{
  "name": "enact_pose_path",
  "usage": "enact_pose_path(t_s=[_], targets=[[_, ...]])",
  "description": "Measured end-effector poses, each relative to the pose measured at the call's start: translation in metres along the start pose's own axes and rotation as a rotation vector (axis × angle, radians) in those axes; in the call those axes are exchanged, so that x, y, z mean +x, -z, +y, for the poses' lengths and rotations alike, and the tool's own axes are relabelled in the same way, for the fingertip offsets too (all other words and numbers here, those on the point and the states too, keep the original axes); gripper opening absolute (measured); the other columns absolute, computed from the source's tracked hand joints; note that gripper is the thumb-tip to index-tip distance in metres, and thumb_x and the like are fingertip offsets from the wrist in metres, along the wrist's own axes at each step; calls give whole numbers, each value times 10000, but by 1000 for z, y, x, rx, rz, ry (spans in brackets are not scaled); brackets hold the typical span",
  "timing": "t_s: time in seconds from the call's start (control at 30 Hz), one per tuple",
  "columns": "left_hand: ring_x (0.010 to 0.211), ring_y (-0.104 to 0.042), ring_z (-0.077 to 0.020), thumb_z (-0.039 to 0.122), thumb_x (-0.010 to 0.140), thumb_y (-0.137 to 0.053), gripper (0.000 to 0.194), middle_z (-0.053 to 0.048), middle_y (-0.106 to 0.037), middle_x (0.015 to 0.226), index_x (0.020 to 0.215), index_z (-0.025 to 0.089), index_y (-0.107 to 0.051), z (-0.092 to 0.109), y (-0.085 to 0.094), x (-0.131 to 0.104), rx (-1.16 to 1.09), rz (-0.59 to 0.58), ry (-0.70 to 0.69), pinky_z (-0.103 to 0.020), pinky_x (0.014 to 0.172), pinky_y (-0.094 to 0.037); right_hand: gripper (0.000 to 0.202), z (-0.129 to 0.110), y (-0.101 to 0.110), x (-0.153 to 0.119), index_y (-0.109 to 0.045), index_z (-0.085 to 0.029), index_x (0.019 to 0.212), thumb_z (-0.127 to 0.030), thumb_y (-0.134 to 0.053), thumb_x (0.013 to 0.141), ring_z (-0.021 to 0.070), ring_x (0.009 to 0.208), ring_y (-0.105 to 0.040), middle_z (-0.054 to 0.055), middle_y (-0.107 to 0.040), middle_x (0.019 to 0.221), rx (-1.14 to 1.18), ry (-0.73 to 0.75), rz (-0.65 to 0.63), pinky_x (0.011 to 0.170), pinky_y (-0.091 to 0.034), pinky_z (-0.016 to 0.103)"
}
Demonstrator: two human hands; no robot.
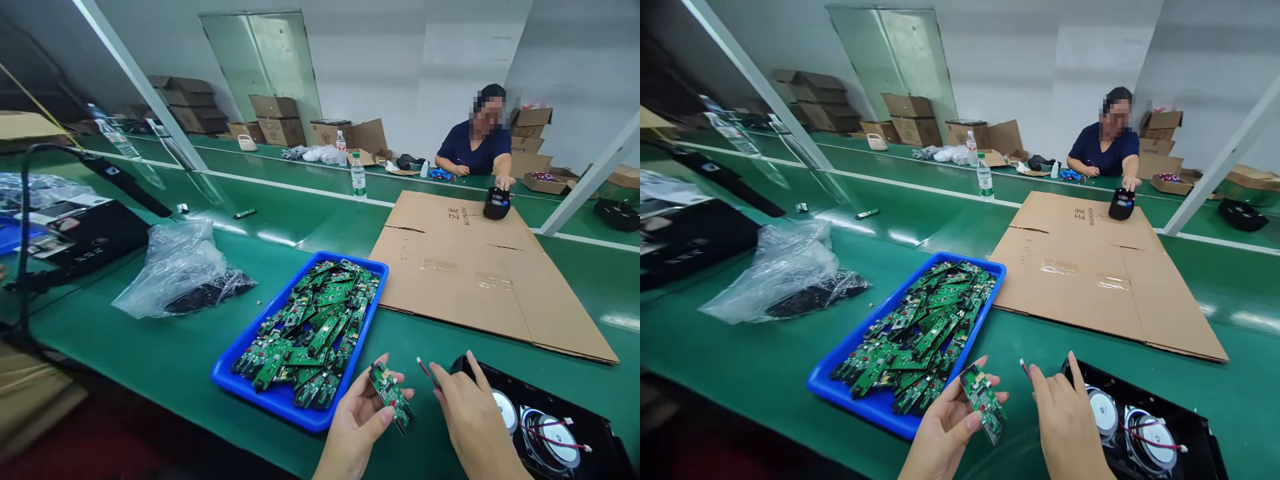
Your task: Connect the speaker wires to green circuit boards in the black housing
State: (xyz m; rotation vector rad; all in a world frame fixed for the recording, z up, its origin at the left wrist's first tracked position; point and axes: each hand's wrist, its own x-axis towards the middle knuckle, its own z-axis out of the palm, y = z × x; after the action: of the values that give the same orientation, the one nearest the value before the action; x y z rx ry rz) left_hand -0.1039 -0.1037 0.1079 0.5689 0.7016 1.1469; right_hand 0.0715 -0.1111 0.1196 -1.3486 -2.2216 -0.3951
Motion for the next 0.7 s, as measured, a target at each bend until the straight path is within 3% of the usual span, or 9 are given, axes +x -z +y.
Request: enact_pose_path(t_s=[0.1, 0.2, 0.3, 0.37, 0.47, 0.63, 0.7], targets=[[934, -646, -299, 273, 556, -828, 476, -83, -692, 909, 993, 173, -667, 1, -7, -1, 5, 79, -11, -361, 845, -486, 234, 0, 17, 3, -495, -161, 1118, -183, -315, 970, 132, 725, -593, 37, -606, 834, 289, -116, 61, 780, -508, 276], [877, -655, -252, 266, 547, -821, 409, -93, -711, 877, 900, 151, -648, 3, -21, -2, 107, 165, -82, -307, 809, -498, 195, 0, 32, 5, -517, -214, 1099, -218, -377, 964, 92, 763, -608, 11, -617, 896, 486, -202, 39, 627, -506, 128], [667, -660, -160, 258, 610, -774, 337, -84, -702, 979, 899, 175, -622, 3, -34, -2, 176, 219, -112, -219, 601, -513, 134, -2, 36, 7, -561, -224, 981, -216, -434, 937, 86, 682, -583, -2, -595, 819, 565, -220, 0, 589, -490, 135], [617, -661, -152, 270, 624, -768, 320, -69, -702, 978, 889, 185, -611, 3, -41, -3, 139, 222, -113, -212, 544, -511, 120, -3, 34, 7, -571, -210, 910, -204, -452, 921, 83, 595, -541, -4, -559, 734, 561, -212, -12, 522, -457, 147], [778, -684, -211, 303, 594, -803, 373, -56, -723, 815, 884, 191, -597, 0, -47, -4, 53, 172, -104, -249, 691, -540, 136, -7, 27, 8, -579, -190, 863, -191, -452, 914, 89, 555, -503, -3, -520, 665, 489, -184, 18, 512, -431, 171], [888, -669, -256, 406, 629, -770, 307, -81, -666, 1117, 778, 183, -623, -7, -49, -7, -130, 108, -44, -321, 772, -544, 176, -16, 20, 7, -564, -174, 813, -186, -432, 928, 86, 525, -449, -9, -494, 630, 427, -241, 105, 516, -395, 187], [920, -661, -256, 385, 656, -758, 253, -74, -673, 1108, 727, 182, -625, -10, -49, -8, -193, 77, -14, -331, 808, -531, 190, -19, 19, 7, -552, -170, 782, -184, -430, 927, 89, 517, -443, -11, -476, 603, 404, -244, 131, 498, -375, 192]])
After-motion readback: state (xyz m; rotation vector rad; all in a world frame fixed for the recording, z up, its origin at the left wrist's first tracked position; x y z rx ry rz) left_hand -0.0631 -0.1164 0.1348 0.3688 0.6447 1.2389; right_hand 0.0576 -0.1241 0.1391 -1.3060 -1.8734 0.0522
